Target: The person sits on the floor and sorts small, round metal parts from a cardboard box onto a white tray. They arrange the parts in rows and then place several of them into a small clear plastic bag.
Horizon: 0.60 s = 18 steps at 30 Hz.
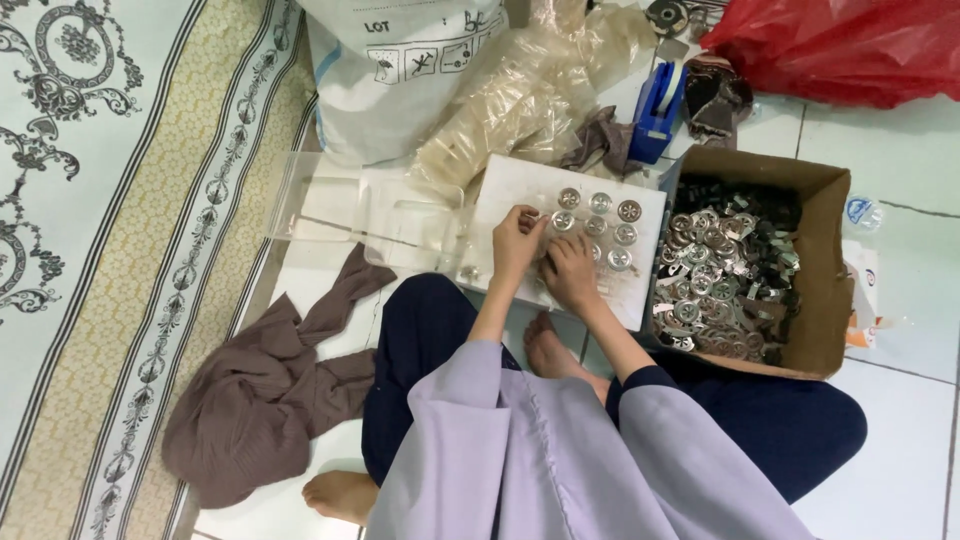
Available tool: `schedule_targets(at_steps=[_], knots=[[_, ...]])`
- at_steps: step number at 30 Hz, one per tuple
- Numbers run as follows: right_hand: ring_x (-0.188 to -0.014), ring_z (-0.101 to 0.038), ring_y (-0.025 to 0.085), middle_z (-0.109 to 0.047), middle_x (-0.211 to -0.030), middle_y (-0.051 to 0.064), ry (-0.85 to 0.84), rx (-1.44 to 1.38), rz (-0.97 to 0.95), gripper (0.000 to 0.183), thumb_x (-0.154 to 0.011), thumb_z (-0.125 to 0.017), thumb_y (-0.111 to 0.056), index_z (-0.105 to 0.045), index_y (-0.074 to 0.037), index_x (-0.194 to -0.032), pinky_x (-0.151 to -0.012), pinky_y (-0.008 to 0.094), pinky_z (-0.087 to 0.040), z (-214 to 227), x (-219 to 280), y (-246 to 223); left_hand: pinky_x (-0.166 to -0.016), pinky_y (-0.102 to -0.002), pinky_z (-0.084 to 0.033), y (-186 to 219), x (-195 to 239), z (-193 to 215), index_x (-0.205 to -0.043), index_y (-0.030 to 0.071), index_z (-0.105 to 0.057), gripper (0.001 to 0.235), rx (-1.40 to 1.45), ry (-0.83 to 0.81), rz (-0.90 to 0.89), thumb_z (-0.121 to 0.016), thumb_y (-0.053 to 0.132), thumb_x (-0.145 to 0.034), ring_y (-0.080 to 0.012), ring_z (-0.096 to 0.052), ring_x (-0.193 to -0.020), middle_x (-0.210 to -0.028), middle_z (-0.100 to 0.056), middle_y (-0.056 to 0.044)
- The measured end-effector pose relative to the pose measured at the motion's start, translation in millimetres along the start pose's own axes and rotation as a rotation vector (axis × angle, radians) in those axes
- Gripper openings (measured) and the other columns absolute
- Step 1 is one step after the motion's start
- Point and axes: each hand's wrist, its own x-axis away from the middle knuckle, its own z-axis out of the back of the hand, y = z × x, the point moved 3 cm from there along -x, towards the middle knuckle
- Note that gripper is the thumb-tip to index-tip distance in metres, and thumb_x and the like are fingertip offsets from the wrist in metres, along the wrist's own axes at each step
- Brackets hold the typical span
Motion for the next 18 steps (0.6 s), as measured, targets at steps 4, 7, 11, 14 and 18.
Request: schedule_targets(at_steps=[4,7,11,14,18], knots=[[-0.12,-0.06,0.031,-0.068,-0.122,0.009,0.011,0.044,-0.082,0.051,-0.069,-0.082,-0.031,-0.072,-0.013,-0.116,-0.11,0.052,-0.04,34,-20,-13,-0.07,-0.037,-0.057,-28,-7,-22,-0.104,0.01,-0.071,0.021,0.069,-0.003,-0.049,-0.076,0.027,-0.093,-0.0284,-0.074,-0.081,-0.085,-0.074,-0.012],[-0.13,-0.054,0.033,-0.065,-0.128,0.011,-0.029,0.041,-0.093,0.048,-0.073,-0.078,-0.029,-0.073,-0.014,-0.118,-0.114,0.051,-0.036,37,-23,-14,-0.072,-0.041,-0.058,-40,-4,-20,-0.108,0.006,-0.069,0.017,0.026,0.077,-0.114,-0.07,0.02,-0.099,-0.0341,-0.072,-0.085,-0.09,-0.072,-0.016],[-0.134,-0.052,0.03,-0.064,-0.13,0.009,-0.079,0.049,-0.069,0.049,-0.074,-0.075,-0.03,-0.071,-0.015,-0.121,-0.113,0.051,-0.037,28,-20,-13,-0.07,-0.041,-0.06,-37,5,-18,-0.108,0.004,-0.066,0.017,-0.029,0.114,-0.22,-0.067,0.018,-0.099,-0.0368,-0.07,-0.087,-0.091,-0.07,-0.019],[-0.137,-0.05,0.029,-0.063,-0.133,0.009,-0.112,0.067,-0.042,0.053,-0.075,-0.073,-0.031,-0.069,-0.014,-0.125,-0.114,0.051,-0.036,19,-16,-11,-0.07,-0.042,-0.06,-35,8,-18,-0.109,0.003,-0.064,0.018,-0.062,0.131,-0.253,-0.066,0.017,-0.099,-0.0377,-0.07,-0.089,-0.093,-0.069,-0.02],[-0.14,-0.047,0.03,-0.061,-0.136,0.009,-0.147,0.052,-0.016,0.063,-0.07,-0.078,-0.038,-0.068,-0.013,-0.126,-0.115,0.052,-0.035,11,-10,-5,-0.075,-0.042,-0.06,-31,11,-16,-0.113,0.002,-0.063,0.021,-0.068,0.082,-0.232,-0.062,0.02,-0.102,-0.0363,-0.07,-0.094,-0.098,-0.069,-0.019]])
